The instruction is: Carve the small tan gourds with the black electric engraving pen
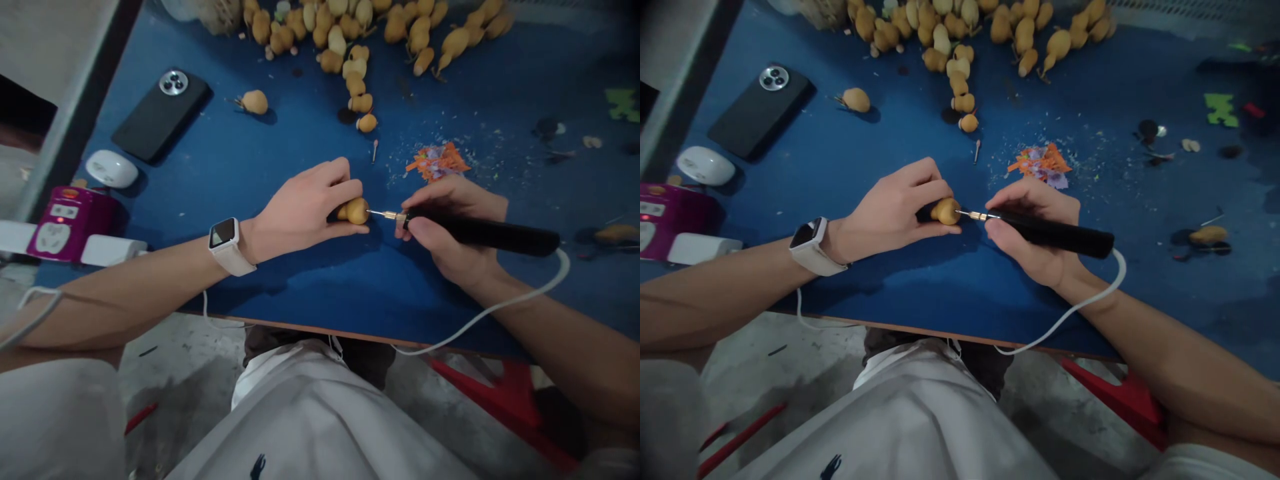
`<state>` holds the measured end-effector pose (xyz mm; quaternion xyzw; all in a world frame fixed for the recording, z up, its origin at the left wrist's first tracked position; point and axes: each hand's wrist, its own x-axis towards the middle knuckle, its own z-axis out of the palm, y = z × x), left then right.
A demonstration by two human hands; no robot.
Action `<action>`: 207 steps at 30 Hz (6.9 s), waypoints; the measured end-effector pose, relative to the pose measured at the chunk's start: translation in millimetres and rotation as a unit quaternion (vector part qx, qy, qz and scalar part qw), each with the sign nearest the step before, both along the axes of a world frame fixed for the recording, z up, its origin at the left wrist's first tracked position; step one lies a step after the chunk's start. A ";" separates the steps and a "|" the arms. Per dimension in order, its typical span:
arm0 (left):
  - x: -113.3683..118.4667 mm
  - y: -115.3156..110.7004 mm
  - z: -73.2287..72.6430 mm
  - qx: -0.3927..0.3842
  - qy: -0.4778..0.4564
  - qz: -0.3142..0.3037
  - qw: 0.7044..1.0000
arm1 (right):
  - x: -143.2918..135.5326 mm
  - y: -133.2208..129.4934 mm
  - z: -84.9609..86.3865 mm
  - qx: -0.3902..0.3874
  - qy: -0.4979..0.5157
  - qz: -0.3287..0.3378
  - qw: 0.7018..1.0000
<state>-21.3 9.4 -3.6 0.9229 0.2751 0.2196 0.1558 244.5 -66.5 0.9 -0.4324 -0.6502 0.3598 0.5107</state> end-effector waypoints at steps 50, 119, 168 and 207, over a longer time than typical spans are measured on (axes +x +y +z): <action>1.5 2.8 4.3 -0.107 -0.006 0.005 0.994 | -12.3 10.9 -7.4 -0.159 0.219 -0.019 0.962; 2.0 1.3 8.6 -0.110 0.003 -0.013 0.994 | -16.3 9.3 -1.2 -0.186 0.213 -0.049 0.958; 2.2 1.9 5.3 -0.086 0.001 -0.024 0.996 | -12.9 10.1 -7.6 -0.153 0.192 -0.039 0.969; 1.1 0.9 4.0 -0.067 0.020 -0.013 0.997 | -6.4 10.1 -17.8 -0.120 0.161 -0.014 0.979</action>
